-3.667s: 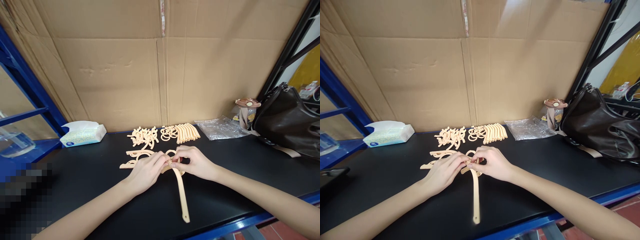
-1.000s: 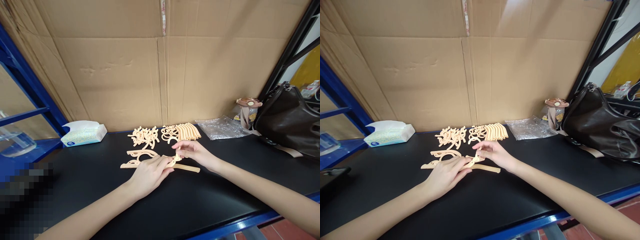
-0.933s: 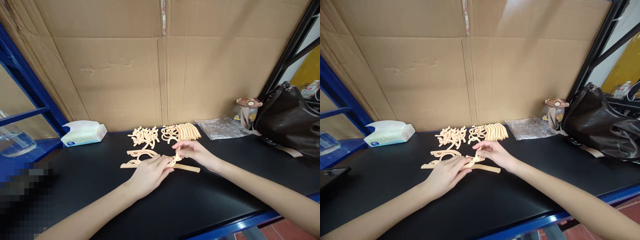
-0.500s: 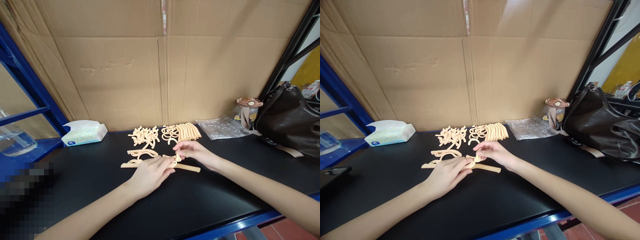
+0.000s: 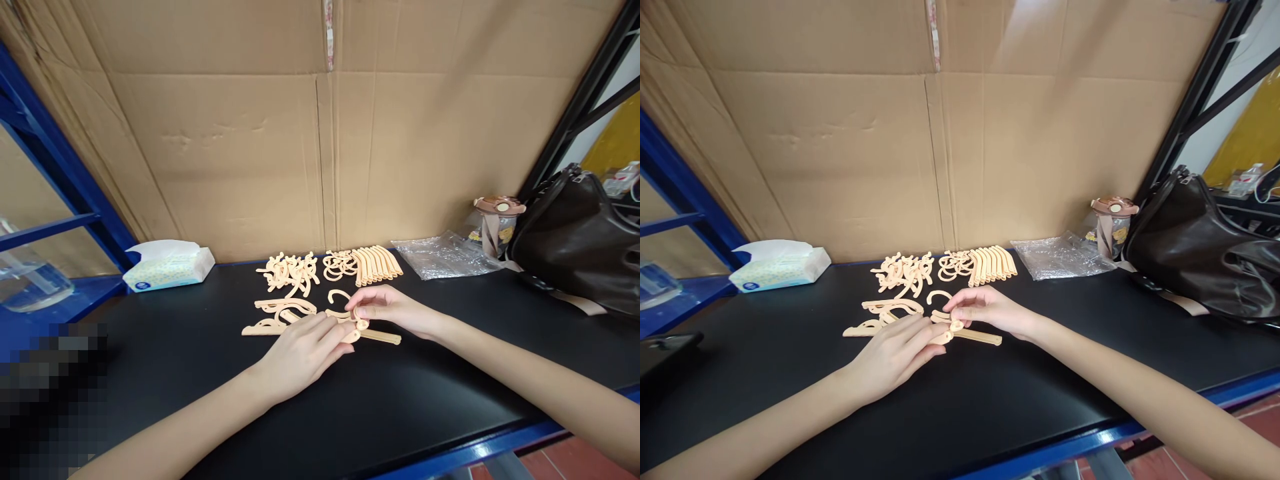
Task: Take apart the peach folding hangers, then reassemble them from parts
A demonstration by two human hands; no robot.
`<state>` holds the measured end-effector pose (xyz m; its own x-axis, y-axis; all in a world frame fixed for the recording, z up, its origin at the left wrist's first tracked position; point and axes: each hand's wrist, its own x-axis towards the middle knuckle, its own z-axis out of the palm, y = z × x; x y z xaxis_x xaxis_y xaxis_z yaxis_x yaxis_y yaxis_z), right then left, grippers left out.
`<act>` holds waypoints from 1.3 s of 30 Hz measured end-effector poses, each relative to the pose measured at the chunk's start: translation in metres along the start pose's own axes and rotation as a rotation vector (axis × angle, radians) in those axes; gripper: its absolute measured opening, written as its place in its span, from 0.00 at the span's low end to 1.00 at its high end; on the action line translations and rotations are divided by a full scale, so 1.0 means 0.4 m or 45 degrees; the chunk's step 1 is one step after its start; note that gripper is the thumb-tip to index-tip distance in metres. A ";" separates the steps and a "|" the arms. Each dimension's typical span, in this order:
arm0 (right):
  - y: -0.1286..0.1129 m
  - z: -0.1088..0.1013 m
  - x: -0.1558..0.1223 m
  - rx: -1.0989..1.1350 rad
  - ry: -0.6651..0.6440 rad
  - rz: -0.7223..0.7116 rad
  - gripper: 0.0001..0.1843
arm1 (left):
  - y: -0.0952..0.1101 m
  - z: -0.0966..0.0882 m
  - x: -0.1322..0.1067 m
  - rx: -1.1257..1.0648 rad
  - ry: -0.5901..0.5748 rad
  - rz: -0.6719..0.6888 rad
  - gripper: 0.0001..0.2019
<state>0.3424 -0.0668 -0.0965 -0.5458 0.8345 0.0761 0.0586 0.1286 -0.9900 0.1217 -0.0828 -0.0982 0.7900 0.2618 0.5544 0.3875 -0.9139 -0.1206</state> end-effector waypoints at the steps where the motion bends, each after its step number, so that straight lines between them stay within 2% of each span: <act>1: 0.001 -0.001 0.001 0.002 0.002 -0.009 0.13 | 0.001 -0.001 0.000 0.002 0.003 0.000 0.09; 9: 0.001 0.000 0.002 0.046 -0.037 -0.052 0.11 | 0.003 -0.004 -0.001 0.001 0.001 -0.005 0.09; 15: -0.005 0.001 -0.006 -0.002 -0.083 0.006 0.07 | -0.004 -0.002 -0.005 -0.010 -0.026 -0.056 0.09; 19: -0.006 0.005 -0.007 0.045 -0.016 -0.022 0.04 | -0.009 -0.001 -0.008 -0.028 -0.033 -0.080 0.09; 23: -0.005 0.006 -0.004 0.137 0.072 -0.066 0.06 | -0.005 -0.001 -0.008 -0.035 -0.034 -0.056 0.09; 29: -0.003 0.001 0.000 0.207 0.043 -0.121 0.07 | -0.002 -0.001 -0.004 0.039 -0.029 0.010 0.10; 39: 0.008 -0.013 -0.002 0.061 0.018 -0.017 0.11 | -0.004 0.000 -0.004 0.036 0.012 -0.001 0.10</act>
<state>0.3472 -0.0642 -0.0991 -0.5345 0.8404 0.0904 0.0111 0.1139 -0.9934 0.1198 -0.0817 -0.0987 0.7852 0.2592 0.5624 0.4015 -0.9045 -0.1437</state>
